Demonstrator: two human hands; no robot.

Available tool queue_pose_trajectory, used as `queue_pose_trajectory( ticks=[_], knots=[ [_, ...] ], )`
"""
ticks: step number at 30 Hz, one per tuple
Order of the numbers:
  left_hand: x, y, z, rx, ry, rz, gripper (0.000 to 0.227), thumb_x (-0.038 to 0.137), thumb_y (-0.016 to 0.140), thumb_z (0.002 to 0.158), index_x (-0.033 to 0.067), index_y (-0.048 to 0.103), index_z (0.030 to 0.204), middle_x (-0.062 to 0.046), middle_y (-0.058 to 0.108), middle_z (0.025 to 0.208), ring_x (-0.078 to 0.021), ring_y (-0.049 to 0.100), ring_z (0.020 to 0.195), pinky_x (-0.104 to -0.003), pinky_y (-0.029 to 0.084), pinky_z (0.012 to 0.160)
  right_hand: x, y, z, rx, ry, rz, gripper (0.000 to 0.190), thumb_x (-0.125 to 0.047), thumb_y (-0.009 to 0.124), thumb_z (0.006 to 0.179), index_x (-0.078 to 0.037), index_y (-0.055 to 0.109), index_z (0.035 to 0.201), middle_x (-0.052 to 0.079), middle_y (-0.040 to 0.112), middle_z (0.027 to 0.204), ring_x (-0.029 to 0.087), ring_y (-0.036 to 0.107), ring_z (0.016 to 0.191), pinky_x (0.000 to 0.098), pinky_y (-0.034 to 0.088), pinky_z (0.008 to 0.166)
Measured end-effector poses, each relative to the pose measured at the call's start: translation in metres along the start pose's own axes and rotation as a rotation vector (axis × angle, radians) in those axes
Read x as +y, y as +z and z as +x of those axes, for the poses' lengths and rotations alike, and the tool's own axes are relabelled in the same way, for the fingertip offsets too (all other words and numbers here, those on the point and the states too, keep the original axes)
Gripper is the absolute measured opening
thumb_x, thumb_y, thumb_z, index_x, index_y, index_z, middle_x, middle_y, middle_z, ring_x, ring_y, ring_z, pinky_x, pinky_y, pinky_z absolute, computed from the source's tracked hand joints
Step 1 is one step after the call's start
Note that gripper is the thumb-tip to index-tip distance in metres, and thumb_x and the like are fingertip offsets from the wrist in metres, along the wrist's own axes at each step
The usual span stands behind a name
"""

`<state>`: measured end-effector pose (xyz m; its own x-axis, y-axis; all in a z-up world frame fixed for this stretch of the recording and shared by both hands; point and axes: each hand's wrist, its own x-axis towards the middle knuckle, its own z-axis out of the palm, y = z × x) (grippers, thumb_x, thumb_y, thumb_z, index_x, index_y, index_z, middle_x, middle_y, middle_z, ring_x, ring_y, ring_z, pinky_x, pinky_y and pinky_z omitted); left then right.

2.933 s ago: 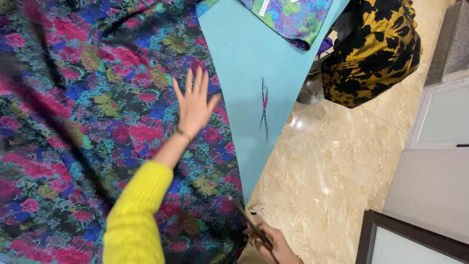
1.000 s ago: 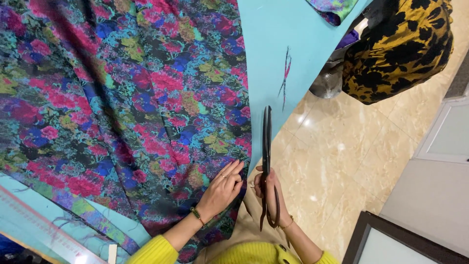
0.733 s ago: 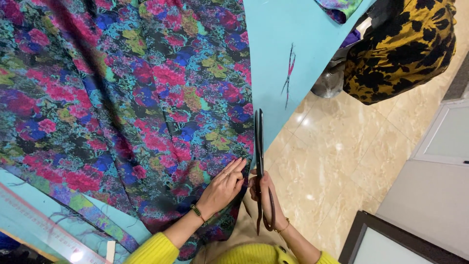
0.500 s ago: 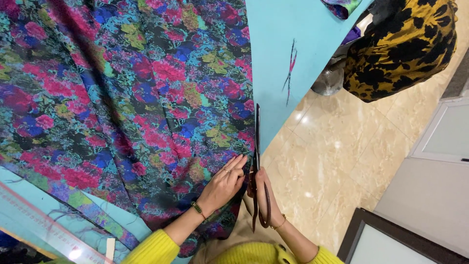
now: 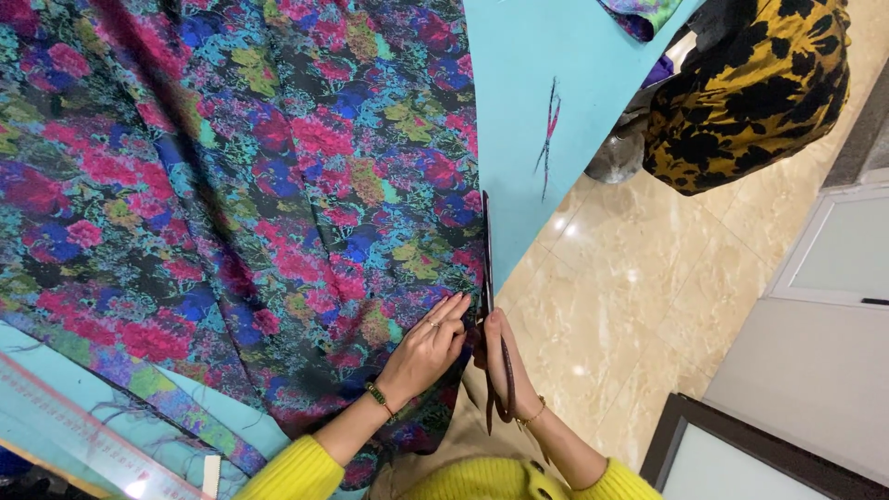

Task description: The person uses shears to cut a large piece of colorful patterned fabric laid out on a table. They follow marked lines, cut along the edges, and separate the fabric into smaller pieces, which are then folded and stacked on the table.

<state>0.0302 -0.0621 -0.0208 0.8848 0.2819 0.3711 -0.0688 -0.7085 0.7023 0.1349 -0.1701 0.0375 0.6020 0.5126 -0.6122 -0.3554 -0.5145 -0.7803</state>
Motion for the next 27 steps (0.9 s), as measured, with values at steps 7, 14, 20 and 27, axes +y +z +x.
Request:
queue_pose_trajectory(
  ticks=[7,14,20,27],
  knots=[
    [0.002,-0.004,0.003,0.001,-0.001,0.024,0.005,0.002,0.056,0.104,-0.0017,0.057,0.105,-0.026,0.05,0.15,-0.0348,0.05,0.142,-0.043,0.045,0.121,0.006,-0.002,0.002,-0.033,-0.019,0.075,0.042,-0.052,0.035,0.107,-0.017,0.031,0.084,-0.005,0.028,0.069,0.006,0.025,0.056,0.0251,0.026,0.048],
    [0.001,-0.004,0.001,-0.003,-0.024,-0.057,0.005,0.003,0.054,0.104,-0.0014,0.056,0.107,-0.028,0.05,0.15,-0.0375,0.049,0.142,-0.045,0.044,0.121,-0.004,0.0,-0.001,-0.064,-0.034,0.113,0.042,-0.05,0.036,0.108,-0.017,0.032,0.083,-0.005,0.028,0.063,0.007,0.023,0.05,0.0254,0.024,0.044],
    [-0.001,-0.003,-0.001,-0.014,-0.025,-0.105,0.008,0.002,0.05,0.105,-0.0016,0.054,0.111,-0.027,0.045,0.154,-0.0373,0.046,0.145,-0.046,0.043,0.123,-0.041,0.008,-0.005,0.012,0.096,0.073,0.043,-0.054,0.031,0.108,-0.019,0.033,0.083,-0.004,0.031,0.068,0.009,0.032,0.057,0.0289,0.034,0.054],
    [-0.001,-0.004,-0.002,-0.013,-0.033,-0.157,0.004,0.002,0.052,0.105,-0.0011,0.052,0.108,-0.028,0.044,0.154,-0.0395,0.044,0.145,-0.048,0.042,0.123,-0.031,0.005,0.018,-0.011,-0.053,-0.077,0.044,-0.055,0.03,0.107,-0.018,0.033,0.084,-0.005,0.03,0.074,0.007,0.029,0.061,0.026,0.03,0.054]
  ],
)
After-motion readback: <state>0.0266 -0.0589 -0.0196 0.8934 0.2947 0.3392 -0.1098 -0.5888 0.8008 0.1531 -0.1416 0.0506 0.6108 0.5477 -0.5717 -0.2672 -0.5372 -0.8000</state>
